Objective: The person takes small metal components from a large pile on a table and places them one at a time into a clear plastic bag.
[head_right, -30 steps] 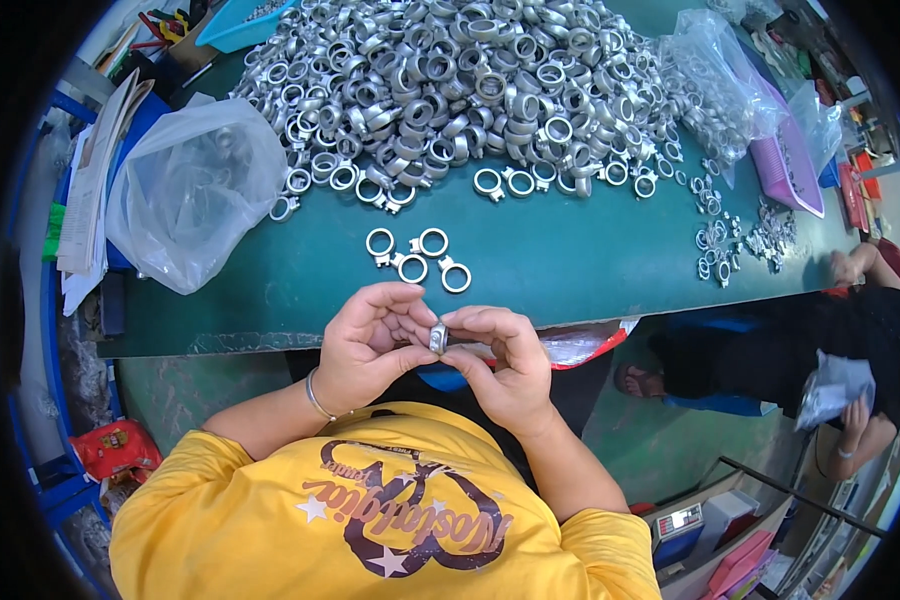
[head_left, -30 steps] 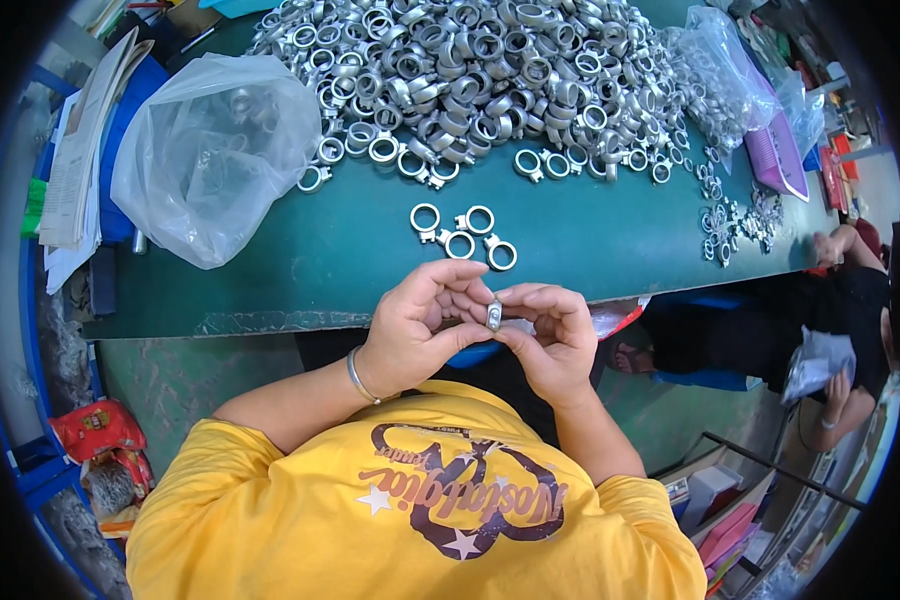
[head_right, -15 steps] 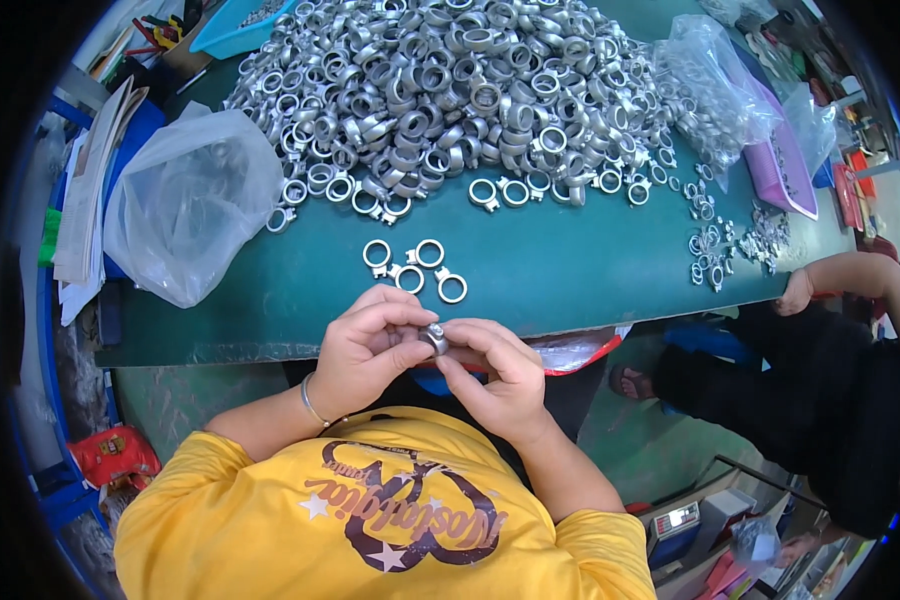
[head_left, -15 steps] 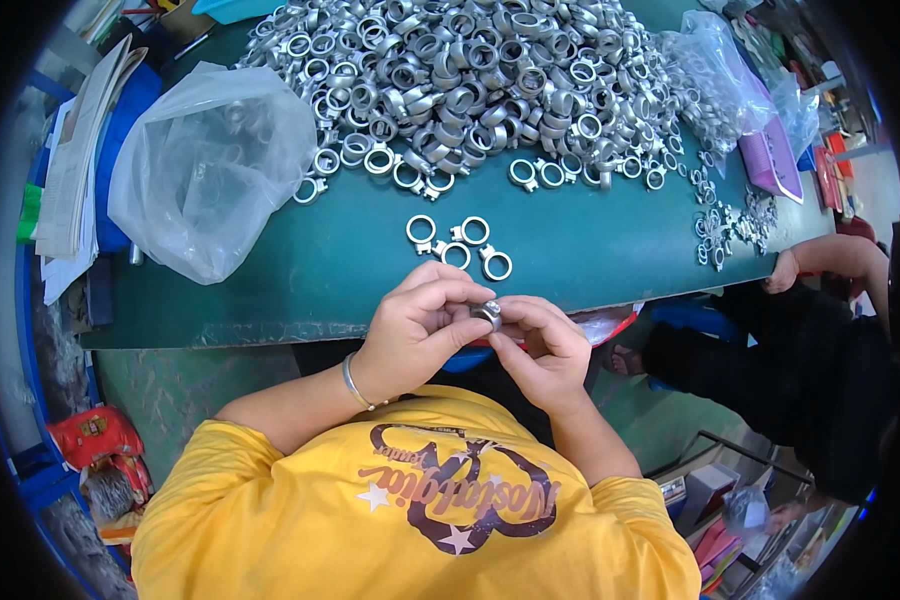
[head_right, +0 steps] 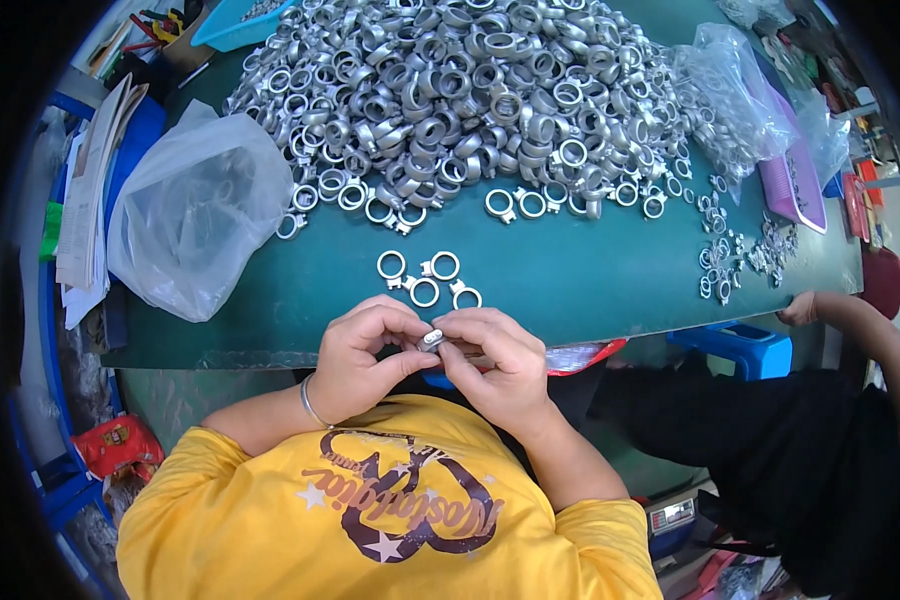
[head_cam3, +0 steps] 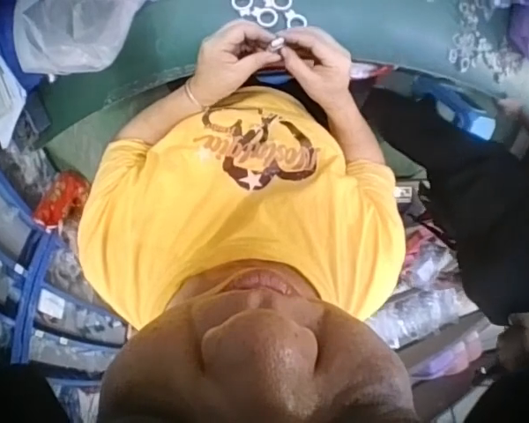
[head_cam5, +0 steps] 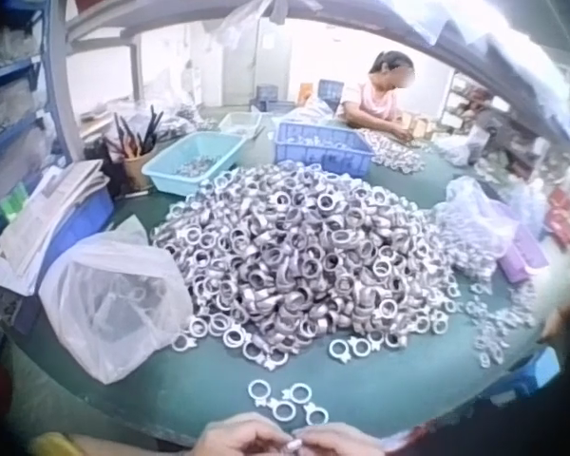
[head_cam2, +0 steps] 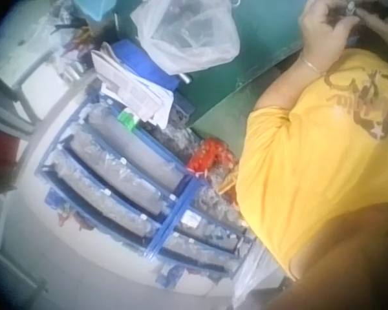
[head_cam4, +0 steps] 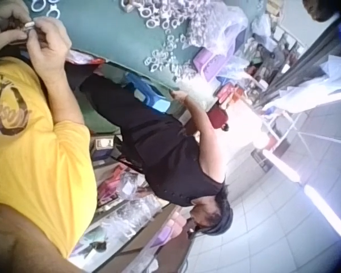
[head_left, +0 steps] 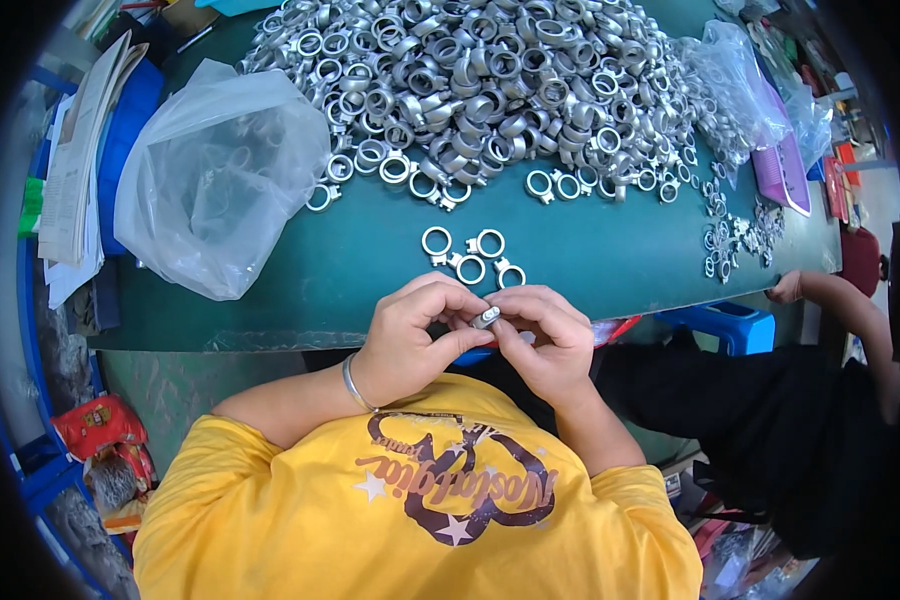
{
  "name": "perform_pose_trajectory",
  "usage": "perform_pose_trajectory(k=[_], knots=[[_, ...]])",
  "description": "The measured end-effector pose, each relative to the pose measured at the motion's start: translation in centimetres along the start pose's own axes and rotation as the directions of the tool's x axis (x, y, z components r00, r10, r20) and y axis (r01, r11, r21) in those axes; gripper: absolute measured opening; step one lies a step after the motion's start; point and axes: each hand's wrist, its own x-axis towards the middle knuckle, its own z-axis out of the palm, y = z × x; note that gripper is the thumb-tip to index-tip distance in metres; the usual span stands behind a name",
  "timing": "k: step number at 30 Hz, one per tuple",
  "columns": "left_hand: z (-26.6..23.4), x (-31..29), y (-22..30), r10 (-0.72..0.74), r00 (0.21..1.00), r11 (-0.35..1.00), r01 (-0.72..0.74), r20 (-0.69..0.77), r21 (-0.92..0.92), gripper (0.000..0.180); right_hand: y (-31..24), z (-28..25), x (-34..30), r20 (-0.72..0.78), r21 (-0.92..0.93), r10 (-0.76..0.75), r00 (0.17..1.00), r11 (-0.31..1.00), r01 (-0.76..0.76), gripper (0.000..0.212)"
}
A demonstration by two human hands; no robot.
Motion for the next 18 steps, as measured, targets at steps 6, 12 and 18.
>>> perform_pose_trajectory(k=[6,12,18], knots=[[-0.6,0.4,0.0,-0.022,0.999,1.0,0.022,0.023,-0.001,0.022,0.1,-0.1,1.2,0.06,-0.066,-0.041,0.997,0.997,0.045,0.02],[-1.0,0.7,-0.1,-0.013,1.0,1.0,0.012,0.009,0.029,0.021,0.0,0.0,1.6,0.094,-0.057,0.031,0.995,0.998,-0.025,0.02],[-1.2,1.5,0.1,-0.064,0.997,0.998,0.063,0.041,0.024,0.02,0.5,0.1,1.6,0.051,-0.051,0.035,0.998,0.998,-0.032,0.019]])
